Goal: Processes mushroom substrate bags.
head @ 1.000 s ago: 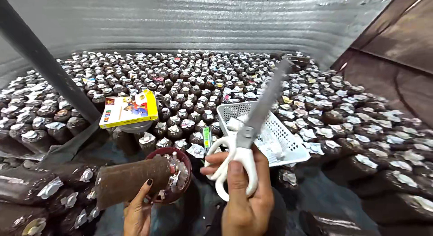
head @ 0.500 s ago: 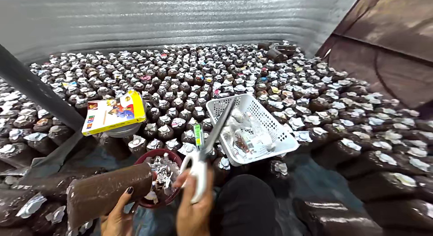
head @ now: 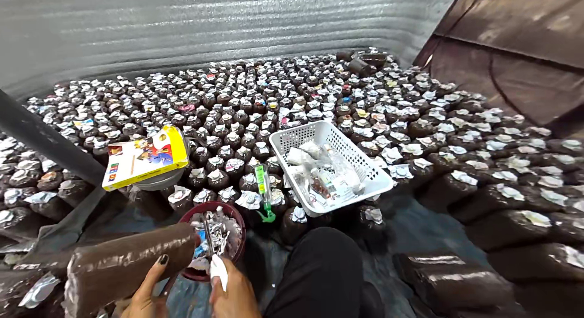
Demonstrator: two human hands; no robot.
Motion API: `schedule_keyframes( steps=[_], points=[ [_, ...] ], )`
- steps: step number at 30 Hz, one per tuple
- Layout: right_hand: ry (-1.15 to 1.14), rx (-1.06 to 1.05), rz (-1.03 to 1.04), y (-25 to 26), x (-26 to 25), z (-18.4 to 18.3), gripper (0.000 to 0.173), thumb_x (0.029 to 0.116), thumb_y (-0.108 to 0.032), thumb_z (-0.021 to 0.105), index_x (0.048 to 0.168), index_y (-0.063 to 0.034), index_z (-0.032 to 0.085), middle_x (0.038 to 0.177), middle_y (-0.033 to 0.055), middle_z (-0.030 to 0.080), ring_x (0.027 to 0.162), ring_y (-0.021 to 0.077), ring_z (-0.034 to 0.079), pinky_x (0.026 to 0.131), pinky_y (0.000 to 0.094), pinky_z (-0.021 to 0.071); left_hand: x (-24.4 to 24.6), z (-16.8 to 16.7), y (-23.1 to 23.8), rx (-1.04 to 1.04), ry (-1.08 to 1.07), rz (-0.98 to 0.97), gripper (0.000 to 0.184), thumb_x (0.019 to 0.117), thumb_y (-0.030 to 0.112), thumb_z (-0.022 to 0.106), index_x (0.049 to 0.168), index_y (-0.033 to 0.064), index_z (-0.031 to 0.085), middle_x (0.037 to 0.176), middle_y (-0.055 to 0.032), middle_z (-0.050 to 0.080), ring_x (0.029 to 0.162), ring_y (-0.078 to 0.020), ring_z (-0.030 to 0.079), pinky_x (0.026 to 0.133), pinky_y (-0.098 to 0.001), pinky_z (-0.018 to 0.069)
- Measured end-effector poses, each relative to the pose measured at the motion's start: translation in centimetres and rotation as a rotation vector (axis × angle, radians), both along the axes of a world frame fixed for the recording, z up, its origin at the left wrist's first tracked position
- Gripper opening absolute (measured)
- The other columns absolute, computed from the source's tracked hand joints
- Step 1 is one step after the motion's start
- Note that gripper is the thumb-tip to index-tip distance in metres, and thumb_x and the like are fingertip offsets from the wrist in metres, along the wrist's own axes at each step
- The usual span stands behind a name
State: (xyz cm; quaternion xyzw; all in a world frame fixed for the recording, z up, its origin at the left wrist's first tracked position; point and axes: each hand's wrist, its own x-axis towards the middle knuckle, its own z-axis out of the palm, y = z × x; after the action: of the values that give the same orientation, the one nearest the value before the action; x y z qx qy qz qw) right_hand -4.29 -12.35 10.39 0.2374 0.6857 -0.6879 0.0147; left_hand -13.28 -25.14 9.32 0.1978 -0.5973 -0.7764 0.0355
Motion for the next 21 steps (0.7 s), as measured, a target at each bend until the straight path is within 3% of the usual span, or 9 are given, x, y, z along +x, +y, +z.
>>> schedule_keyframes(
  steps=[3,5,7,9,12,15,18,20,21],
  points=[
    [0.221,-0.023,-0.16,2.2,0.1,3.5,0.044,0.1052,-0.011,0.047,0.147,0.0021,0.048,0.083,0.0081,0.068,0.062,0.0167,0.066,0.06,0.0358,0.0606,0.3,-0.6,-1.0,-0.058,0.028,0.037,0.066,0.0893,0.007,0.075,0.145,0.0028,0.039,0.119,-0.016,0.065,0.1,-0.0262,0.07,0.075,-0.0453,0.0634],
    [0.537,0.034,-0.388,3.1,-0.4,5.9,0.041,0.1045,-0.007,0.047,0.143,0.0076,0.048,0.084,0.0044,0.07,0.065,0.0101,0.067,0.06,0.0279,0.0613,-0.1,-0.5,-1.1,-0.018,0.005,0.032,0.061,0.0922,0.01,0.072,0.145,0.0043,0.041,0.121,-0.015,0.064,0.104,-0.0273,0.069,0.079,-0.049,0.0628],
    [0.717,0.101,-0.506,2.1,-1.0,5.0,0.041,0.1034,-0.005,0.047,0.14,0.013,0.045,0.088,0.0072,0.071,0.072,0.0119,0.071,0.065,0.0289,0.0646,-0.3,-0.4,-1.0,0.009,-0.004,0.028,0.058,0.0933,0.012,0.071,0.144,0.0049,0.044,0.122,-0.0153,0.065,0.106,-0.0278,0.069,0.081,-0.0508,0.0627],
    [0.447,0.121,-0.35,-0.2,-0.3,1.6,0.043,0.0992,-0.005,0.052,0.139,0.0119,0.05,0.086,0.0088,0.071,0.071,0.0144,0.07,0.068,0.0341,0.0634,0.0,0.1,-0.4,0.01,0.002,0.011,0.055,0.0949,0.013,0.069,0.144,0.0051,0.044,0.122,-0.014,0.064,0.106,-0.0259,0.067,0.081,-0.0491,0.0617],
    [-0.017,-0.092,0.025,-0.1,-0.3,0.6,0.045,0.1063,-0.014,0.048,0.15,-0.0009,0.046,0.087,0.0161,0.071,0.069,0.0266,0.07,0.069,0.0462,0.0606,-0.3,0.1,-0.5,-0.104,0.096,0.009,0.065,0.0891,0.008,0.075,0.144,0.003,0.04,0.117,-0.0146,0.066,0.099,-0.0239,0.07,0.074,-0.0422,0.0629],
    [0.255,-0.048,-0.2,2.0,0.6,4.1,0.043,0.1049,-0.01,0.048,0.146,0.0036,0.049,0.082,0.0077,0.068,0.061,0.0161,0.066,0.059,0.035,0.0612,0.4,0.1,-0.9,-0.147,0.106,0.051,0.071,0.0872,0.007,0.077,0.146,0.0034,0.036,0.117,-0.0138,0.064,0.097,-0.0223,0.07,0.072,-0.0399,0.0634],
    [0.728,0.044,-0.519,2.9,-0.3,5.9,0.04,0.1036,-0.004,0.046,0.14,0.0114,0.046,0.087,0.0069,0.07,0.069,0.0127,0.071,0.063,0.0296,0.0646,0.1,0.7,-0.4,-0.117,0.095,0.067,0.07,0.0871,0.006,0.077,0.145,0.0049,0.039,0.12,-0.0149,0.065,0.1,-0.0252,0.07,0.073,-0.044,0.0642],
    [0.715,0.066,-0.516,0.8,-0.5,2.8,0.04,0.1023,-0.004,0.048,0.138,0.0139,0.045,0.09,0.0094,0.07,0.075,0.0138,0.071,0.07,0.032,0.0653,0.0,1.0,0.0,-0.105,0.096,0.051,0.067,0.0879,0.006,0.076,0.144,0.0043,0.039,0.119,-0.0152,0.065,0.1,-0.0254,0.07,0.073,-0.0443,0.0642],
    [0.508,0.042,-0.389,-0.5,0.0,1.0,0.042,0.1003,-0.004,0.051,0.139,0.0118,0.049,0.087,0.0095,0.07,0.072,0.0138,0.07,0.07,0.0331,0.0635,0.0,1.1,0.2,-0.106,0.099,0.045,0.067,0.0882,0.006,0.076,0.144,0.0036,0.04,0.119,-0.0151,0.065,0.099,-0.025,0.07,0.073,-0.0436,0.0643]
  ],
)
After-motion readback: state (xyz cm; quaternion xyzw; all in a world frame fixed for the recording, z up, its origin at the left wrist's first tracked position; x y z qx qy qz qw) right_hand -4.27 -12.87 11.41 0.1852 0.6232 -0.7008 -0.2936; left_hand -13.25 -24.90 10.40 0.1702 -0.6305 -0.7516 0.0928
